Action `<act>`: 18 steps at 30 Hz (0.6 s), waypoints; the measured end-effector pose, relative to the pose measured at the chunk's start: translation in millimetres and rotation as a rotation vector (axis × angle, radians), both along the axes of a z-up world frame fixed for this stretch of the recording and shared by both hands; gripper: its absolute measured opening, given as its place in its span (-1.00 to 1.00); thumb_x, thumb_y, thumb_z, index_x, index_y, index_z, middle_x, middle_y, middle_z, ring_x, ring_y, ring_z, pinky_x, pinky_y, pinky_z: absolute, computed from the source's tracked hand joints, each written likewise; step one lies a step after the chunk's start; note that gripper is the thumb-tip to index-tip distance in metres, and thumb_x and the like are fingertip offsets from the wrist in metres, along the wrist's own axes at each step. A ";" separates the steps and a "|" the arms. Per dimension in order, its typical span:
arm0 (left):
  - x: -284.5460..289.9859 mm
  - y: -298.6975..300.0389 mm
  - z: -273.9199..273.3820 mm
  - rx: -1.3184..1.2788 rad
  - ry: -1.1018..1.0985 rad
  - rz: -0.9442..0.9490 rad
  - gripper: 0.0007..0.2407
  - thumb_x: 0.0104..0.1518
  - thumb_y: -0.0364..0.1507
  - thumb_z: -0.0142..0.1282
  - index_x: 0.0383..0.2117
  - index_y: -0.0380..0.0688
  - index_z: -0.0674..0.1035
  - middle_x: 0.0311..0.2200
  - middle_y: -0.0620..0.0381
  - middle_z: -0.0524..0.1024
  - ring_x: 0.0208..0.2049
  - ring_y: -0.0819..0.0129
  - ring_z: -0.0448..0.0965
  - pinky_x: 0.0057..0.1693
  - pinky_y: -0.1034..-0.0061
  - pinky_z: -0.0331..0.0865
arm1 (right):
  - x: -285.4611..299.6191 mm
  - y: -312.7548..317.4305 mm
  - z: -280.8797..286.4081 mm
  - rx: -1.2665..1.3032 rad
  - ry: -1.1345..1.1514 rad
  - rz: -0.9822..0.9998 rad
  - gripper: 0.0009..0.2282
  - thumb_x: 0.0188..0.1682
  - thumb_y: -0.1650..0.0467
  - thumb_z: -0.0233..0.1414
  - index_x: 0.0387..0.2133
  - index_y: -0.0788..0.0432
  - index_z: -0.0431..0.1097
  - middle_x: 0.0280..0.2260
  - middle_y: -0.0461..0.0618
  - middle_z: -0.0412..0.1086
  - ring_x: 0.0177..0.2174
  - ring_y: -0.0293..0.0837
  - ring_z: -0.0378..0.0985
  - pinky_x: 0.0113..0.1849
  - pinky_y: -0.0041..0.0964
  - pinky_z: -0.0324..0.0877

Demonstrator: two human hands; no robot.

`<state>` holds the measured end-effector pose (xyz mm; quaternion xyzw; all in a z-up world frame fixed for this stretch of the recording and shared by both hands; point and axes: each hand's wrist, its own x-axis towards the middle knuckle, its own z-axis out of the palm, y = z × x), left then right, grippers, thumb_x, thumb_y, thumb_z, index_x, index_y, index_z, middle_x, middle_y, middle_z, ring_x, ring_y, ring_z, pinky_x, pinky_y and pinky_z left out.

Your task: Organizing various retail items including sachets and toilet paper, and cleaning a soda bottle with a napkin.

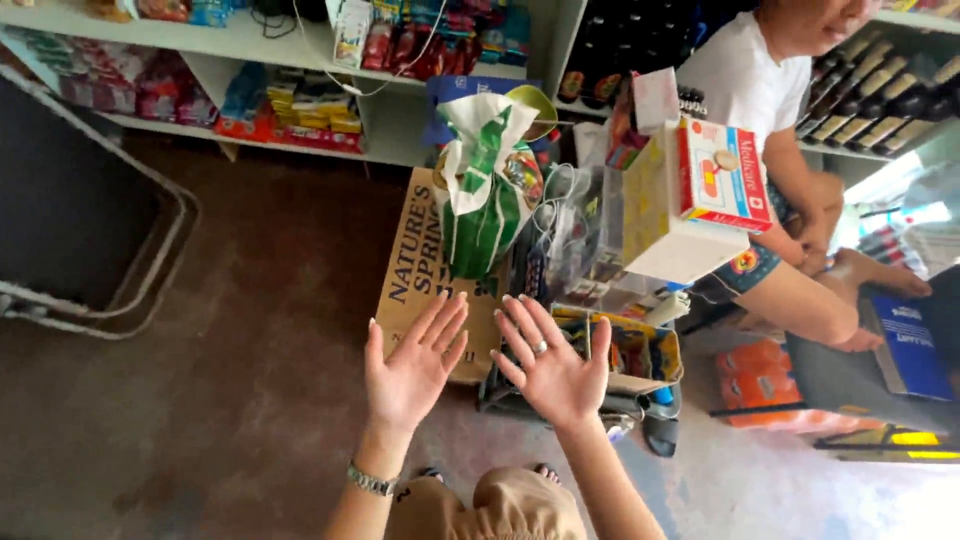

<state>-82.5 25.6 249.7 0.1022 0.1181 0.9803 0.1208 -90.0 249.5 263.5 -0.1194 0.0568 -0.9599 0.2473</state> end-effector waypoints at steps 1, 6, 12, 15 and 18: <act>-2.3 5.1 5.8 0.086 0.071 -0.053 -0.25 0.26 0.13 -0.26 0.41 -0.25 0.12 0.43 -0.21 0.02 0.46 0.06 -0.04 0.43 0.25 0.03 | 0.7 -0.6 0.8 -0.013 0.037 0.054 -0.11 -0.06 -0.23 -0.28 0.39 0.13 -0.01 0.40 0.11 -0.07 0.37 0.12 -0.15 0.25 0.31 -0.02; -9.9 33.1 38.6 -0.001 0.157 -0.066 -0.26 0.28 0.11 -0.31 0.42 -0.24 0.07 0.44 -0.16 0.00 0.46 0.13 -0.02 0.40 0.36 0.10 | 4.2 2.5 -11.7 0.205 0.167 -0.057 -0.04 -0.07 -0.25 -0.33 0.37 0.28 0.00 0.36 0.26 0.01 0.36 0.18 -0.07 0.29 0.23 -0.16; -13.9 144.2 61.0 -0.604 0.294 0.091 -0.38 0.31 -0.03 -0.38 0.43 -0.09 -0.06 0.49 0.01 -0.18 0.51 0.19 -0.22 0.50 0.28 -0.32 | 51.9 2.7 78.0 1.398 0.705 -0.778 -0.35 0.23 -0.03 -0.42 0.39 0.21 -0.13 0.44 0.17 -0.25 0.43 0.03 -0.31 0.38 0.04 -0.34; 0.8 204.1 73.3 -0.759 0.514 0.010 -0.35 0.30 -0.01 -0.36 0.42 -0.14 -0.06 0.51 0.08 -0.27 0.51 0.29 -0.29 0.51 0.29 -0.38 | 61.8 39.2 78.9 1.445 0.577 -1.026 -0.38 0.27 0.06 -0.40 0.42 0.23 -0.30 0.46 0.16 -0.42 0.44 0.01 -0.42 0.40 -0.02 -0.40; 35.9 262.0 68.3 -0.696 0.662 -0.186 -0.41 0.31 -0.14 -0.38 0.42 -0.17 -0.07 0.51 0.13 -0.31 0.51 0.35 -0.29 0.51 0.30 -0.35 | 73.2 91.2 66.0 1.502 0.386 -1.175 -0.41 0.26 0.08 -0.38 0.40 0.24 -0.22 0.44 0.15 -0.34 0.42 -0.02 -0.35 0.39 -0.05 -0.37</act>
